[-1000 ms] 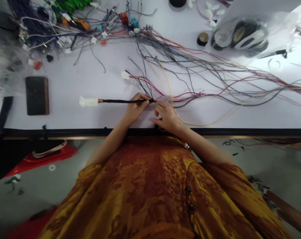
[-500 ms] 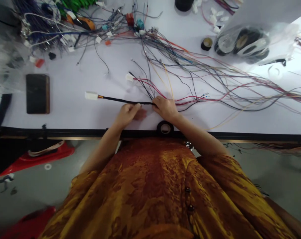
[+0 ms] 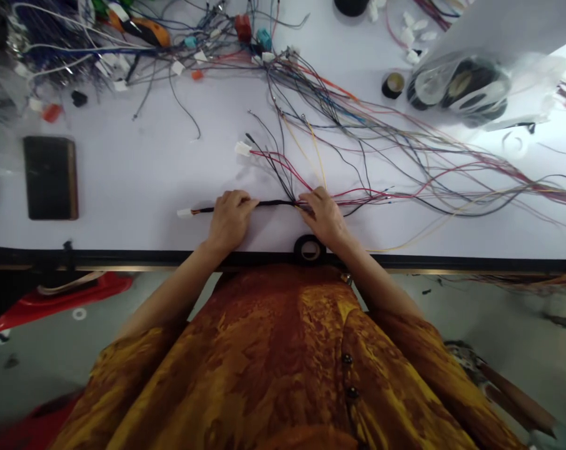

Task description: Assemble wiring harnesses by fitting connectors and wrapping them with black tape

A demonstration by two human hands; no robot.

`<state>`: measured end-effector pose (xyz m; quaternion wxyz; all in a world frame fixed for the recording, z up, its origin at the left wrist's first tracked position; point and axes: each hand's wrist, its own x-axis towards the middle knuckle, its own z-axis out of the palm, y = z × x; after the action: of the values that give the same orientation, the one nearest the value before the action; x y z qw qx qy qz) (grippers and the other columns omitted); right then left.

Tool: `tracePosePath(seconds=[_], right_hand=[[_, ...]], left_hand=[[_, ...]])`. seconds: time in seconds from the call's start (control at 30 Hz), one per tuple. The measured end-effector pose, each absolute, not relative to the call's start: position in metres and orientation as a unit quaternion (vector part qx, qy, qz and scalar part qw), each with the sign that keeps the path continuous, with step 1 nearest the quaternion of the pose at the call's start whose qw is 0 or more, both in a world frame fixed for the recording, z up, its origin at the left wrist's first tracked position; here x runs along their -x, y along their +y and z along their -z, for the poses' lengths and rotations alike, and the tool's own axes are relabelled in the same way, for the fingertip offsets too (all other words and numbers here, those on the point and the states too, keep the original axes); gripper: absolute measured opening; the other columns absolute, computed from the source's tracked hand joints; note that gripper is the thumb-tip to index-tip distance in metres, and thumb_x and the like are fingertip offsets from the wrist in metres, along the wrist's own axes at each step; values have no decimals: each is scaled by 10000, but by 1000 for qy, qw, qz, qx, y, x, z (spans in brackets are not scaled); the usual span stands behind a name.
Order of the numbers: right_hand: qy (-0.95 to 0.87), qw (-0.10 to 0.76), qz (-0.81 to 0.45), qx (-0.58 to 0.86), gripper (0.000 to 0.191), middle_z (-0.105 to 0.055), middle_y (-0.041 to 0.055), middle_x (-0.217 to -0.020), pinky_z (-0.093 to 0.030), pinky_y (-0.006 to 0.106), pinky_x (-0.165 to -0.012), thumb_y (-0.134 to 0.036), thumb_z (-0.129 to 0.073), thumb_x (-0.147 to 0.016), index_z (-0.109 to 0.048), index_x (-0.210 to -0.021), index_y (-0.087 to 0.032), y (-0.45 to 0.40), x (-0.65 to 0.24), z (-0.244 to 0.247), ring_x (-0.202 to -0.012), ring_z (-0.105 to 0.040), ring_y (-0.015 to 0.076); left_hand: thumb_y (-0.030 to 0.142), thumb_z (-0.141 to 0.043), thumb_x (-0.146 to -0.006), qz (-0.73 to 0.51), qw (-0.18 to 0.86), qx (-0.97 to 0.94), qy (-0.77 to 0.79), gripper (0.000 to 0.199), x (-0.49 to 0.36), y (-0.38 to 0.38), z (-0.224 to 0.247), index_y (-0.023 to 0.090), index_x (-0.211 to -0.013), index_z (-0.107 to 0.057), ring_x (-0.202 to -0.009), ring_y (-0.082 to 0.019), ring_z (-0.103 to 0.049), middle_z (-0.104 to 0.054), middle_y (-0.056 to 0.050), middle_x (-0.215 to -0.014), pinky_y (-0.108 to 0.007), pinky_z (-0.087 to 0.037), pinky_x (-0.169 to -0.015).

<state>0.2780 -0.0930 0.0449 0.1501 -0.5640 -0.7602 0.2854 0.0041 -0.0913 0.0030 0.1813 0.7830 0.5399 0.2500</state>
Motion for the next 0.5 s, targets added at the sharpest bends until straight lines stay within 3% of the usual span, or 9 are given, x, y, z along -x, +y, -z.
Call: tracePosePath(seconds=[0.23,0.4,0.5], right_hand=[[-683,242,-263,638,199,-613,79,-1042,-520,358,-774,-224,-581,-881,-693,-1040,-182,-72,-304,-52,-712,-552,154],[-697,161,-298,632,203,-637,108,-1040,-493,345,-799,-217,-592,-867,-716,-1012,-148,-51,-290,-53,-837,-590,193],[-710,117,-297,627,156,-655,114,-978,-475,360,-825,-200,-553,-877,-699,-893,-149,-45,-283,-54,-875,-597,216]], left_hand=[[267,-539,-961,-256,251,-830,426,263,-42,-76,-16,233,-1176,-687,-1052,-289,-601,-669,-123,-1168,-474,-498,-964],[273,-624,-927,-233,265,-844,404,167,-82,-61,-14,214,-1057,-710,-984,-286,-601,-676,-115,-1070,-430,-505,-854],[313,-648,-923,-231,271,-831,427,97,-88,-57,-11,230,-921,-700,-903,-261,-593,-659,-82,-958,-382,-484,-758]])
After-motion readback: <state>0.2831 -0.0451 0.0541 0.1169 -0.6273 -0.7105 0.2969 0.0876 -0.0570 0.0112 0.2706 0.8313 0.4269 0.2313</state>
